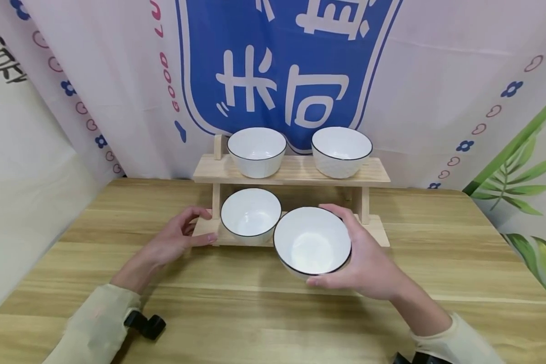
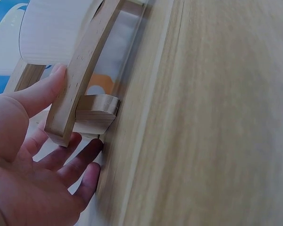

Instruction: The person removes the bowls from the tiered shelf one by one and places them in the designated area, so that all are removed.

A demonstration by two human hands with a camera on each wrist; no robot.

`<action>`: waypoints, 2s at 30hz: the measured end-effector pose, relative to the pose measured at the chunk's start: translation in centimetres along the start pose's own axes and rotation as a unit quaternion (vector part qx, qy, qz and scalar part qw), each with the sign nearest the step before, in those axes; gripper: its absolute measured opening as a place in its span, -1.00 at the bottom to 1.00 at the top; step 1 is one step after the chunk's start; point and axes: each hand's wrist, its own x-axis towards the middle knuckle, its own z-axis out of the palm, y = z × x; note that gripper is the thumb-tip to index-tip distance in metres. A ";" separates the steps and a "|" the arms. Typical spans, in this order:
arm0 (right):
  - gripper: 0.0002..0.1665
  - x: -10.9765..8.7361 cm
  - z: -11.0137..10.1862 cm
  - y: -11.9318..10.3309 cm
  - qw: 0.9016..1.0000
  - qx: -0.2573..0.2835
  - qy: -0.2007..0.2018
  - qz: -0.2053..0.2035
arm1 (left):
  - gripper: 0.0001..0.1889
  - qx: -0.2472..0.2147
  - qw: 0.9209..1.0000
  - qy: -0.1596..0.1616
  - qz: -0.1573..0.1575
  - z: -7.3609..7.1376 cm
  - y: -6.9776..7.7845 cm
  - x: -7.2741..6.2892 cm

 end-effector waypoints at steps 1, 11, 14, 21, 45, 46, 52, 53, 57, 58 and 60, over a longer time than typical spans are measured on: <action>0.35 0.0 0.2 0.0 1.000 0.004 -0.004 -0.003 | -0.35 -0.001 1.000 0.000 0.000 0.0 0.0 0.0; 0.37 -0.1 1.6 0.3 0.999 0.022 -0.031 -0.011 | -0.27 -0.002 1.000 -0.003 0.004 0.0 0.0 -0.1; 0.38 -0.1 2.1 0.3 0.999 0.036 -0.038 -0.009 | -0.27 -0.004 1.000 -0.004 0.005 0.0 0.0 0.0; 0.43 -0.1 3.1 -0.1 0.997 0.046 -0.058 0.001 | -0.25 -0.002 1.000 -0.012 -0.006 0.1 0.0 0.1; 0.43 1.3 10.8 -1.9 0.990 0.067 -0.127 0.011 | -0.30 -0.005 1.000 -0.007 0.000 0.1 -0.4 -0.5; 0.43 1.4 11.0 -1.9 0.990 0.064 -0.126 0.016 | -0.30 -0.005 1.000 -0.007 -0.001 0.1 -0.4 -0.5; 0.44 2.3 12.1 -1.8 0.990 0.054 -0.131 0.022 | -0.30 -0.006 1.000 -0.008 -0.003 0.1 -0.3 -0.3; 0.44 2.4 12.2 -1.8 0.989 0.055 -0.133 0.021 | -0.30 -0.006 1.000 -0.007 -0.002 0.1 -0.3 -0.2; 0.42 2.8 13.0 -1.7 0.987 0.059 -0.146 0.020 | -0.31 -0.012 1.000 -0.006 0.008 -0.1 -0.2 -0.2; 0.41 2.9 13.1 -1.7 0.987 0.059 -0.147 0.021 | -0.32 -0.012 1.000 -0.007 0.009 -0.1 -0.1 -0.1; 0.40 3.0 13.5 -1.6 0.987 0.055 -0.151 0.022 | -0.32 -0.014 1.000 -0.008 0.012 0.0 -0.1 -0.1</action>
